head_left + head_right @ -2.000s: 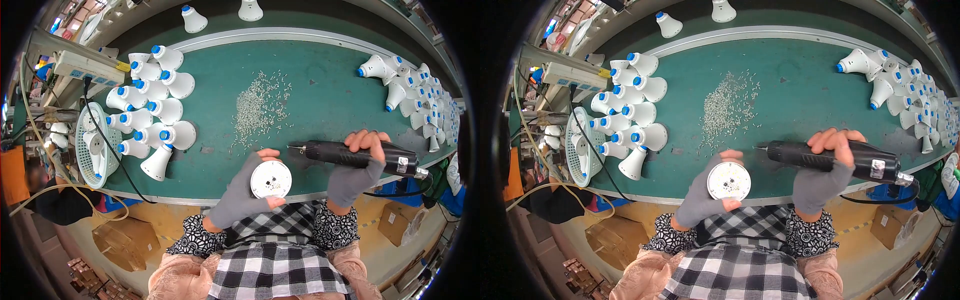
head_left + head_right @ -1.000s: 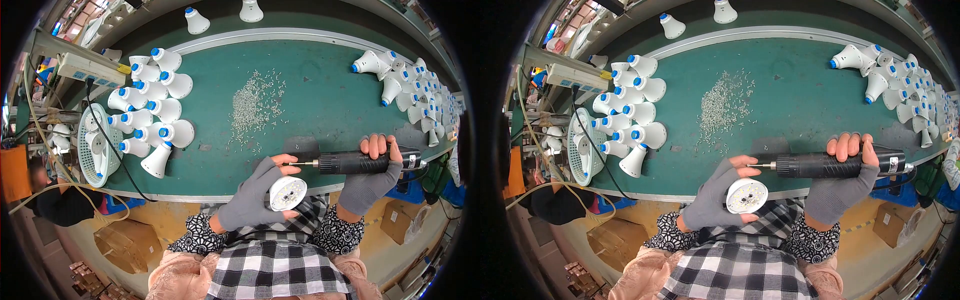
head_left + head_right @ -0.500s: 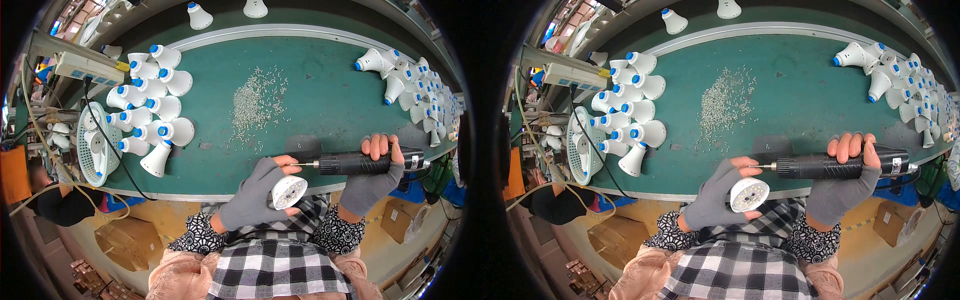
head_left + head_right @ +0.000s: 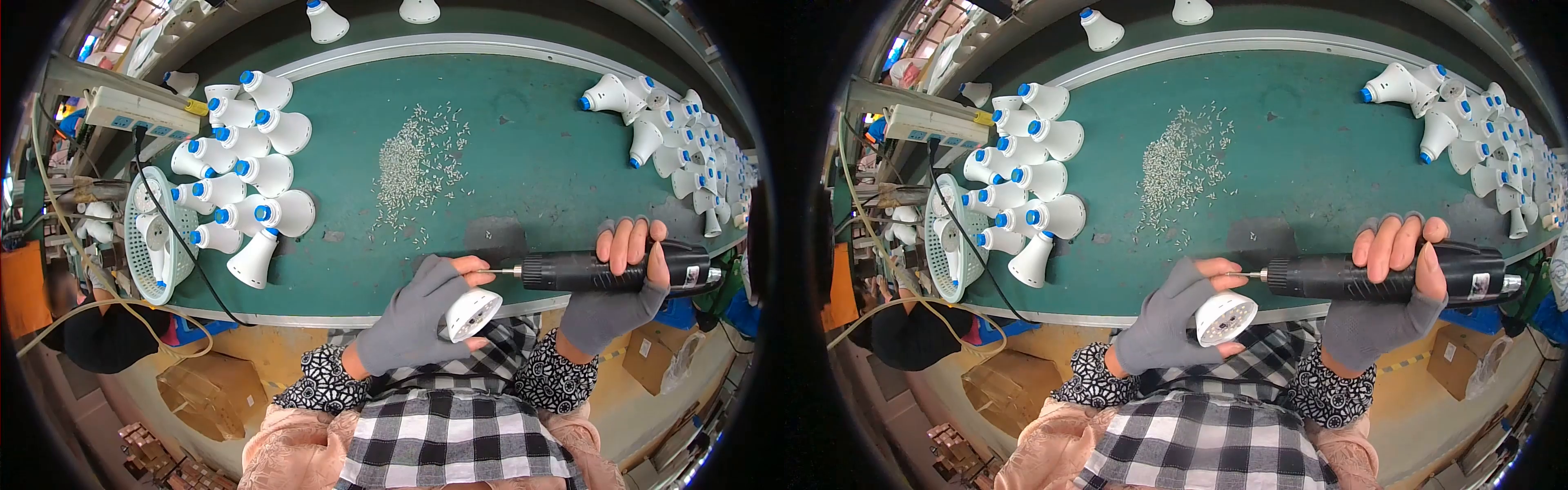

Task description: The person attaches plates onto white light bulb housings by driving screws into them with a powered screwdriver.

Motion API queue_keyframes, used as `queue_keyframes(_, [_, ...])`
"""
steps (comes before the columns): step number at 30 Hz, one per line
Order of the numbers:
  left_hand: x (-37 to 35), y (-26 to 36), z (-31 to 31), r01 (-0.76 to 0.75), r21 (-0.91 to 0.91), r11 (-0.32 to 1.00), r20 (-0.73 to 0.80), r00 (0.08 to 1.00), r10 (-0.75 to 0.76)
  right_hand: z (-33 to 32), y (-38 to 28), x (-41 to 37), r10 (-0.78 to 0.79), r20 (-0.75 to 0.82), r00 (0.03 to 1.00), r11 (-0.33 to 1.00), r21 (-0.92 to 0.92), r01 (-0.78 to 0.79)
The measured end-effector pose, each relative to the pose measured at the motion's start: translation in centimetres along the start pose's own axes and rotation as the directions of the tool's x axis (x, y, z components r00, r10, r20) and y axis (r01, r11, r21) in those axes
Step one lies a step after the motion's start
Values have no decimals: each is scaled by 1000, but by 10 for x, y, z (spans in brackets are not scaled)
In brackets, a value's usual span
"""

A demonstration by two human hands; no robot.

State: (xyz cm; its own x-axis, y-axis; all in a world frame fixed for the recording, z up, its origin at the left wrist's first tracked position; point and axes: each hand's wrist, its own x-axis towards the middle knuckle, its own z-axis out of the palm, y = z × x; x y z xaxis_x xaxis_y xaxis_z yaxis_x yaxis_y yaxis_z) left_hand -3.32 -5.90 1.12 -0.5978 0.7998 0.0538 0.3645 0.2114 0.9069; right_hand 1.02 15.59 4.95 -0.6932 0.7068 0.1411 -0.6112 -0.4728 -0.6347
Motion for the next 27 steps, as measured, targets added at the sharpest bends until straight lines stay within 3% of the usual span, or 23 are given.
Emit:
queue_keyframes(4, [-1,-5,2,-50,70,996,44,998,47,-8,-7,6,38,299,954,996,62,-59])
queue_keyframes(6, [0,-5,2,-53,55,997,63,997,50,-9,-7,7,33,332,943,997,52,-54])
queue_keyframes(8, [1,-1,1,48,-129,991,55,998,-41,-4,-9,6,36,319,947,999,7,-41])
queue_keyframes(11, [-1,-11,1,164,-426,890,45,986,-160,0,-8,4,-55,167,984,998,30,51])
queue_keyframes(12, [-1,-14,1,192,-523,830,47,979,-197,0,-8,3,-82,109,991,996,40,78])
queue_keyframes(13, [-2,-11,0,312,-683,660,116,939,-324,-1,-10,3,-102,92,991,995,18,100])
queue_keyframes(21, [3,0,9,398,-646,652,64,879,-473,10,-20,-13,-137,25,990,991,2,137])
queue_keyframes(25, [8,12,13,504,-598,623,94,816,-570,14,-23,-27,-150,82,985,986,-64,155])
queue_keyframes(27, [7,8,21,458,-574,679,35,842,-538,17,-24,-31,-156,148,977,979,-107,172])
